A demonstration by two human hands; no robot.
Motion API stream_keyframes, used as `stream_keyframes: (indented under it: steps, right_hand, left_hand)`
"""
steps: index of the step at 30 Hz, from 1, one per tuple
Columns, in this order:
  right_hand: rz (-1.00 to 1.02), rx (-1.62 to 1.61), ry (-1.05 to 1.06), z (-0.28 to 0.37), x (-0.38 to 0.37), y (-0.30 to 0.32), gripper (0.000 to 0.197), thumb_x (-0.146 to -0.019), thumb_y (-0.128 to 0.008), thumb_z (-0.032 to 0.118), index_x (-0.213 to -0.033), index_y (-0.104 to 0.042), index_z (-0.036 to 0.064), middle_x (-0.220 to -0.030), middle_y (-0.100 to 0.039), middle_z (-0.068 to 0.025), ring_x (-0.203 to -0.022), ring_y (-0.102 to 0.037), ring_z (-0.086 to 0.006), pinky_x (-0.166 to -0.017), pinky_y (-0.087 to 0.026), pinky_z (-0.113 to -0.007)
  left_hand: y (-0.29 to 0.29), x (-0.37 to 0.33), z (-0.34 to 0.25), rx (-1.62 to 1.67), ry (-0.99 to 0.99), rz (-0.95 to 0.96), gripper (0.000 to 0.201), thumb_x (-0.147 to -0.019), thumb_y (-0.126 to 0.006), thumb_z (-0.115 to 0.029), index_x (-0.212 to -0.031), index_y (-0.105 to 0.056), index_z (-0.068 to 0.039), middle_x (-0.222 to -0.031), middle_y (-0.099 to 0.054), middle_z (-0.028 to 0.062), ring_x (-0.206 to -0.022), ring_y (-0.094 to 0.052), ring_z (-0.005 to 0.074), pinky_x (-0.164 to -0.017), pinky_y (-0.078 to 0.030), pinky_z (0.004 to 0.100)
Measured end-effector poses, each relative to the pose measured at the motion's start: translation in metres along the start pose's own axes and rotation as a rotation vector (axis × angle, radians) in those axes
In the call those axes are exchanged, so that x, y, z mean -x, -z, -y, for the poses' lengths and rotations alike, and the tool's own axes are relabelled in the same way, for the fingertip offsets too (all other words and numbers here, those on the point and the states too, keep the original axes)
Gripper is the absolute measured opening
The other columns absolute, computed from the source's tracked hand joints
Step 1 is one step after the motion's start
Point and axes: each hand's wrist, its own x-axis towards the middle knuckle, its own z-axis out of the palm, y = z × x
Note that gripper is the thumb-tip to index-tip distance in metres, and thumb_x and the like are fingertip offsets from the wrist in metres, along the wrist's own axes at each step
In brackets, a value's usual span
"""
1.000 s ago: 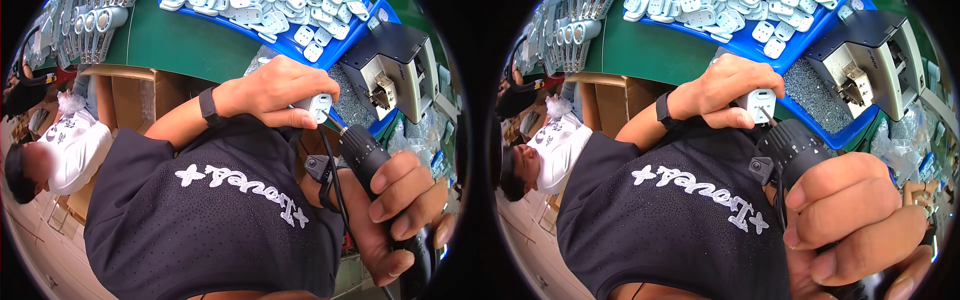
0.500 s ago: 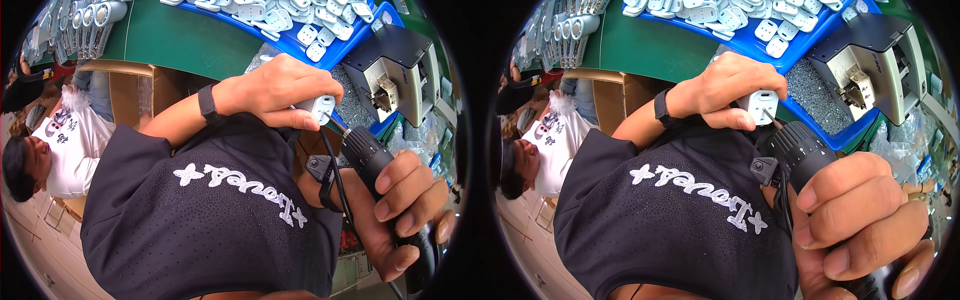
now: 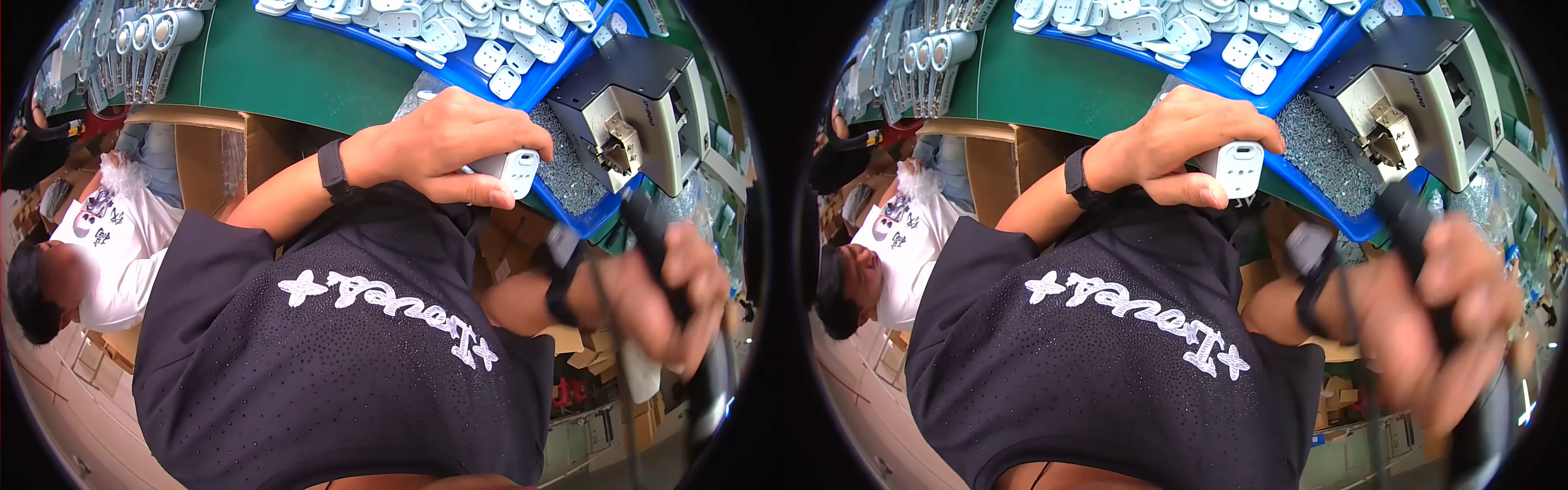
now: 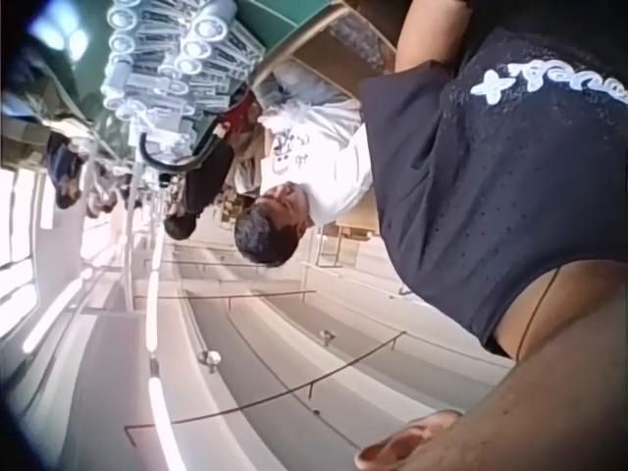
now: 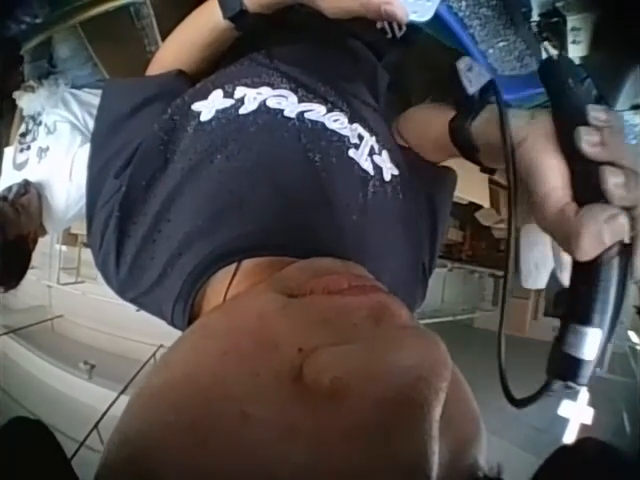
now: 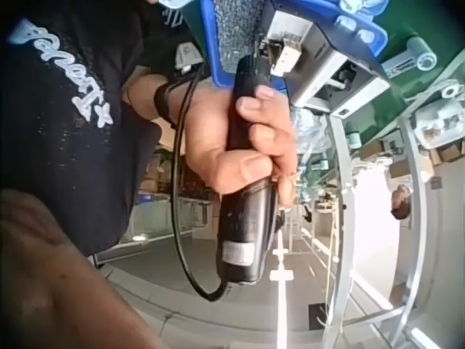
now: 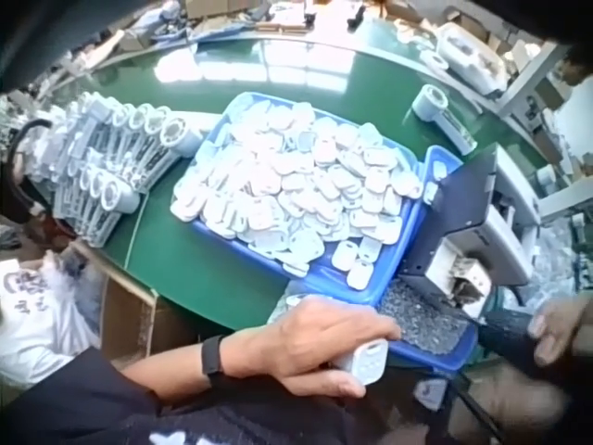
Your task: The person picks up a fan component and a back cover, joins them together, and secures the parts using a power screwdriver, repeating this process multiple times.
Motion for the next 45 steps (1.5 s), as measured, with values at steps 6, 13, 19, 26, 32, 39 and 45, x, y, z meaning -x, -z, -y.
stream_keyframes:
  steps: [6,13,19,26,32,39,45]
  right_hand:
    - [-0.143,-0.014,-0.132,-0.061,-0.006,0.003,0.017,-0.083,-0.055,0.015,-0.090,-0.057,0.0004,-0.067,-0.054,-0.0135,-0.050,-0.051,-0.0206,-0.051,-0.046,-0.040]
    - [-0.050,-0.193,-0.063,-0.026,-0.008,0.016,0.011,-0.083,-0.056,0.013,-0.083,-0.056,0.0012,-0.069,-0.055,-0.0119,-0.051,-0.050,-0.0206,-0.054,-0.046,-0.041]
    - [-0.096,0.066,-0.191,-0.062,-0.008,0.021,0.014,-0.085,-0.054,0.018,-0.085,-0.058,0.0043,-0.071,-0.055,-0.0098,-0.056,-0.052,-0.0203,-0.060,-0.046,-0.041]
    - [0.127,-0.434,-0.379,0.046,0.013,-0.009,0.036,-0.079,-0.067,0.028,-0.109,-0.056,0.0095,-0.079,-0.054,-0.0031,-0.063,-0.051,-0.0154,-0.071,-0.043,-0.038]
    - [0.276,-0.633,-0.217,0.043,0.020,-0.034,0.040,-0.079,-0.070,0.029,-0.111,-0.055,0.0099,-0.081,-0.051,-0.0008,-0.062,-0.049,-0.0130,-0.067,-0.041,-0.034]
    - [0.239,-0.534,-0.217,0.041,0.031,-0.044,0.042,-0.078,-0.072,0.030,-0.110,-0.054,0.0100,-0.081,-0.050,0.0008,-0.061,-0.049,-0.0116,-0.065,-0.040,-0.033]
    - [0.273,-0.510,-0.220,0.042,0.028,-0.041,0.043,-0.078,-0.072,0.030,-0.112,-0.054,0.0098,-0.082,-0.050,0.0007,-0.061,-0.049,-0.0114,-0.065,-0.040,-0.033]
  left_hand:
    - [0.003,-0.003,0.004,0.003,0.027,0.061,0.048,-0.091,-0.062,-0.045,-0.113,-0.060,-0.002,-0.095,-0.066,0.0118,-0.079,-0.067,0.0290,-0.065,-0.052,0.0357]
    - [-0.006,0.001,0.003,0.014,0.001,0.027,0.044,-0.090,-0.063,-0.043,-0.112,-0.059,-0.005,-0.094,-0.066,0.0100,-0.077,-0.066,0.0279,-0.062,-0.051,0.0352]
    - [-0.006,-0.005,0.008,0.014,0.021,0.068,0.044,-0.090,-0.064,-0.043,-0.113,-0.059,-0.005,-0.096,-0.066,0.0098,-0.077,-0.067,0.0280,-0.062,-0.052,0.0353]
    - [-0.005,0.003,0.004,0.026,0.029,0.042,0.045,-0.090,-0.064,-0.042,-0.113,-0.059,-0.005,-0.096,-0.066,0.0101,-0.078,-0.067,0.0281,-0.062,-0.052,0.0353]
    - [-0.005,0.001,0.007,0.000,-0.011,0.025,0.046,-0.090,-0.064,-0.043,-0.114,-0.059,-0.005,-0.093,-0.065,0.0097,-0.076,-0.065,0.0280,-0.062,-0.051,0.0362]
    - [0.000,0.004,0.001,0.021,0.020,0.074,0.047,-0.089,-0.065,-0.044,-0.114,-0.059,-0.005,-0.093,-0.065,0.0091,-0.075,-0.065,0.0273,-0.061,-0.050,0.0361]
    - [-0.003,0.004,0.003,0.009,0.019,0.057,0.046,-0.089,-0.066,-0.044,-0.114,-0.059,-0.005,-0.093,-0.065,0.0088,-0.075,-0.065,0.0271,-0.060,-0.050,0.0353]
